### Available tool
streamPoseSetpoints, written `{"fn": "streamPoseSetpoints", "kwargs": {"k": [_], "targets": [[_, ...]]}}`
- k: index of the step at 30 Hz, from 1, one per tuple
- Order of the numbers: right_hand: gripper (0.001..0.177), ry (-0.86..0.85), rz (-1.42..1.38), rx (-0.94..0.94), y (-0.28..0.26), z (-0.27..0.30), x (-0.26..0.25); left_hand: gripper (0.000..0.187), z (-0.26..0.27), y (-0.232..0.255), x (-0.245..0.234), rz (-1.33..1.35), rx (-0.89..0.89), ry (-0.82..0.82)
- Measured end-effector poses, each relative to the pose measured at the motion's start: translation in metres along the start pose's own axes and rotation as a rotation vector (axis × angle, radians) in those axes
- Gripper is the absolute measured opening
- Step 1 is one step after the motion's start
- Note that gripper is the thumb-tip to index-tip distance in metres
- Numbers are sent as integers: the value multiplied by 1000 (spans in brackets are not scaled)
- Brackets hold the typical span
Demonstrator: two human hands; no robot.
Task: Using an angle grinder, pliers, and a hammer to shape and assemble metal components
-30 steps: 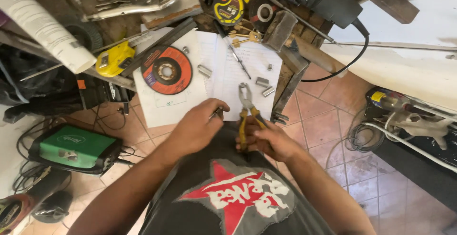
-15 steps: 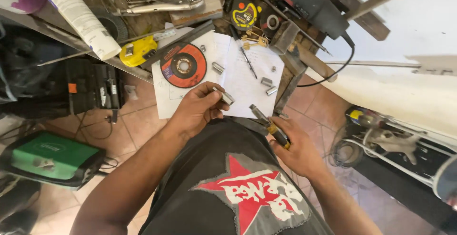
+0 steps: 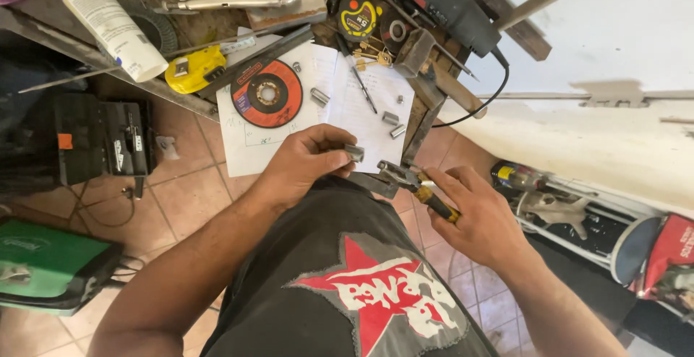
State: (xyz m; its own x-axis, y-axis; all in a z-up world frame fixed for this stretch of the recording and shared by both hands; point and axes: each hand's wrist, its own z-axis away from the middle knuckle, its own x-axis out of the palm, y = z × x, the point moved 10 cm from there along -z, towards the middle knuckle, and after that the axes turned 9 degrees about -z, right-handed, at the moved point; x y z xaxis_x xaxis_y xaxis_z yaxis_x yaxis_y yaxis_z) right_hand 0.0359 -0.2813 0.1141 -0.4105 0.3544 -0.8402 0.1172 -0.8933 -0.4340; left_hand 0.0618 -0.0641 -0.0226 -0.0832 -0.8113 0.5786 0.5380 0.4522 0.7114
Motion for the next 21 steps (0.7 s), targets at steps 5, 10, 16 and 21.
{"fn": "streamPoseSetpoints", "kwargs": {"k": [5, 10, 16, 21], "targets": [[66, 120, 214, -164, -17, 5, -11, 31, 7, 3, 5, -90, 51, -10], [67, 235, 363, -298, -38, 9, -33, 30, 9, -2, 14, -102, 93, -52], [61, 269, 409, -346, -49, 13, -48, 26, 18, 13, 31, -121, 117, -81], [64, 272, 466, -417, -64, 14, -55, 21, 25, 21, 37, -154, 77, -42]]}}
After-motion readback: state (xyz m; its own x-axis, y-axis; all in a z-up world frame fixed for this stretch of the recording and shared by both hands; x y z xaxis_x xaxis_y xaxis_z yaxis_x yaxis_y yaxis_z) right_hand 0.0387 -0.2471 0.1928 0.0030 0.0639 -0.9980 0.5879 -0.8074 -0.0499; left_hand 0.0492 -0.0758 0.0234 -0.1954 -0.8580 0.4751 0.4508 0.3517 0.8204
